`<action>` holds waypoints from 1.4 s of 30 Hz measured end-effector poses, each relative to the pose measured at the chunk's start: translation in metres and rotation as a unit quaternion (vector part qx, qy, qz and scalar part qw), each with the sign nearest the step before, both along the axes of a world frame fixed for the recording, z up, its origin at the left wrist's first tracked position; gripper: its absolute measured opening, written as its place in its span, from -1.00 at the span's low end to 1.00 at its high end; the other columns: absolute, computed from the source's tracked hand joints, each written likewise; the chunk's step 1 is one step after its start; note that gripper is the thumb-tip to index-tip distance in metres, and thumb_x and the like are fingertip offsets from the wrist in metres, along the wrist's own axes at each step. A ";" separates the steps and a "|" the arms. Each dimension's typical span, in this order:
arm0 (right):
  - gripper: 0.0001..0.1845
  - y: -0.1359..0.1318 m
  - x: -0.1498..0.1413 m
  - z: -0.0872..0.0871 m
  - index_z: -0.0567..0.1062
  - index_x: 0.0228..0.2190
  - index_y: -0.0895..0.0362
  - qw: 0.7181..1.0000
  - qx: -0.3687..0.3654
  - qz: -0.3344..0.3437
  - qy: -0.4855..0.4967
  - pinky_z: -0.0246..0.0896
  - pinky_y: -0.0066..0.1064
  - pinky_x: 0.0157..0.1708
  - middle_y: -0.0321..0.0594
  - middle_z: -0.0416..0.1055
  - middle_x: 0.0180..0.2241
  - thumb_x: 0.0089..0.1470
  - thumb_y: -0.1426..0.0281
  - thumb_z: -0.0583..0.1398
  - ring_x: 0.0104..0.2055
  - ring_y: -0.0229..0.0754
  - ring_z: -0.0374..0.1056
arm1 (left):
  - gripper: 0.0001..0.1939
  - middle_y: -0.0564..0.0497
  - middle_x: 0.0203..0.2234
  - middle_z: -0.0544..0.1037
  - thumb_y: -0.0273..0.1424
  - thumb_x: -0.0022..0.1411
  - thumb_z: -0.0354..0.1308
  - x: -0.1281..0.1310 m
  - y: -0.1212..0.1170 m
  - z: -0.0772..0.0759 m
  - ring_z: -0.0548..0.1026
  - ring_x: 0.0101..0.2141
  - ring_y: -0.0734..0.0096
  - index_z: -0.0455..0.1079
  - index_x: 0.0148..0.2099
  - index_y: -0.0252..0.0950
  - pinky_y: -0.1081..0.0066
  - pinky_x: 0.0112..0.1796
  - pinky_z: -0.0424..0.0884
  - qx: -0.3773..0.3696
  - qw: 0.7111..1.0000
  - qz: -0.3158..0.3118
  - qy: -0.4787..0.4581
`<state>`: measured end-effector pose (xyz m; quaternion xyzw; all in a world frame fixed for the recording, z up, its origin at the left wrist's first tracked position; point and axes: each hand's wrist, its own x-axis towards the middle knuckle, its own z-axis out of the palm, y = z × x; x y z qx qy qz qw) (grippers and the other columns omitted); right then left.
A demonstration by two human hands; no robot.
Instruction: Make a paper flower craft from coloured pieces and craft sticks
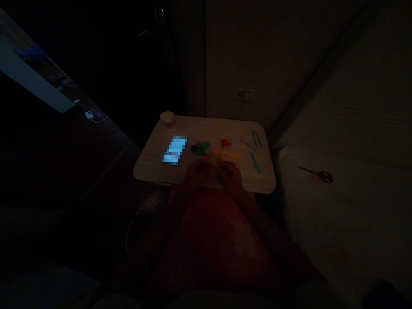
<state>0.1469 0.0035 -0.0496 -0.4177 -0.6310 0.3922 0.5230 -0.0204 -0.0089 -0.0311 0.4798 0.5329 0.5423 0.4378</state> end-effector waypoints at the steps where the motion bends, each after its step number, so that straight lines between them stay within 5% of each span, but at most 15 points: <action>1: -0.90 0.000 0.000 0.000 0.53 -0.37 0.08 1.000 0.007 0.001 -0.007 0.32 -0.35 -0.31 -0.25 0.49 -0.38 0.10 0.32 0.26 -0.33 -0.16 0.41 | -0.74 -0.02 -0.35 0.63 -0.27 -0.02 0.39 0.000 0.001 -0.001 0.55 -0.31 0.33 0.54 -0.30 -0.31 0.37 -0.24 0.48 0.004 1.000 0.005 -0.004; 29: -0.78 -0.002 -0.001 0.004 0.48 -0.47 0.08 0.997 0.024 -0.045 -0.052 0.25 -0.35 -0.36 -0.26 0.43 -0.44 0.11 0.23 0.29 -0.40 -0.19 0.33 | -0.81 -0.07 -0.24 0.69 -0.34 0.04 0.39 -0.001 -0.002 -0.002 0.60 -0.21 0.25 0.63 -0.27 -0.30 0.31 -0.12 0.51 0.048 0.994 -0.082 0.059; 42: -0.79 -0.007 -0.001 0.000 0.52 -0.25 0.06 0.999 -0.027 -0.017 0.026 0.33 -0.37 -0.41 -0.23 0.52 -0.35 0.09 0.23 0.30 -0.38 -0.18 0.43 | -0.74 0.00 -0.39 0.62 -0.27 -0.03 0.41 -0.003 0.000 -0.004 0.50 -0.36 0.38 0.57 -0.30 -0.31 0.42 -0.29 0.42 0.007 1.000 -0.022 0.015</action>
